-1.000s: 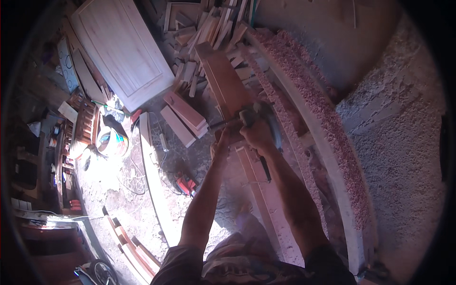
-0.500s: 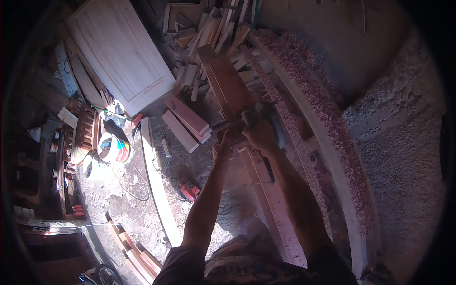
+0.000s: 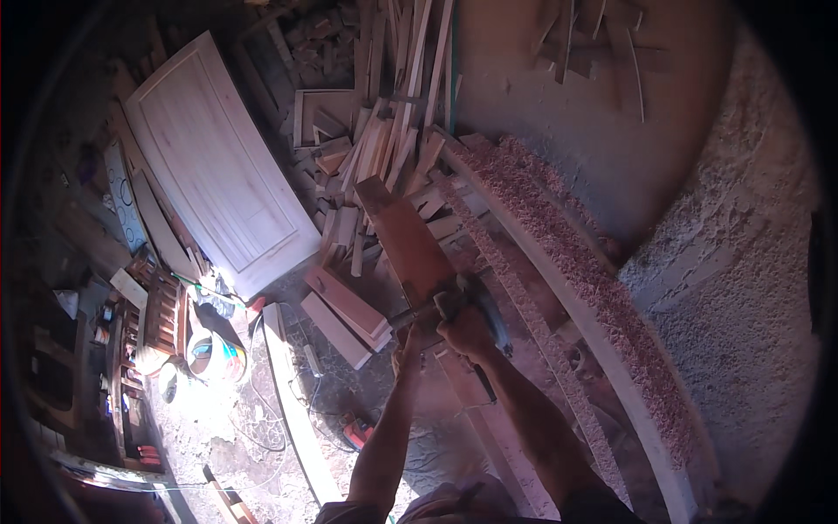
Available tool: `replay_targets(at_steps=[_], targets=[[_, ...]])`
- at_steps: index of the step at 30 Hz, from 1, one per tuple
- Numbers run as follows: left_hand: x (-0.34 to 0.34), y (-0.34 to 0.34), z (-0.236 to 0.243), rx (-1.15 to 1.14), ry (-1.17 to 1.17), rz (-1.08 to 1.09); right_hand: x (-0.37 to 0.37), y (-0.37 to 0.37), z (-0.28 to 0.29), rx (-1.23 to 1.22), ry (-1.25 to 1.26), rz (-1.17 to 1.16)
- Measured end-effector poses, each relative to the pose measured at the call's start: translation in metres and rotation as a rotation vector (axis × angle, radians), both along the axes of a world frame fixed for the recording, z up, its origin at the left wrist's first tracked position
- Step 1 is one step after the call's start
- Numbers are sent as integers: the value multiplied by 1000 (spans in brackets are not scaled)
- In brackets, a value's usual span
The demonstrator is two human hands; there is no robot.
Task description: The person uses a circular saw to cut a wooden plank resting on support beams. They guide the saw along a line, use a tape measure to check dimensions, and manage the power cable while working on the concrete floor.
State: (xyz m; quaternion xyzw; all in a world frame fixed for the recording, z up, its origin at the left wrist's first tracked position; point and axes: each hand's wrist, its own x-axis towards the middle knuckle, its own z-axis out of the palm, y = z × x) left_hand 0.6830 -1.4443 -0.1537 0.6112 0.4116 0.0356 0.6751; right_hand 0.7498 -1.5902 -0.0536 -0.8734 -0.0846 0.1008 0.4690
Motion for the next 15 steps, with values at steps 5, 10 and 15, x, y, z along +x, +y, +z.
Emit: replay_targets(at_steps=[5,10,15], targets=[[10,6,-1,37,-85,30,10,10,-5,15,-2,-20],[25,10,11,-27,10,-10,30,16,-20,10,-16,-21],[37,22,5,6,9,38,42,27,-21,40,72,8]])
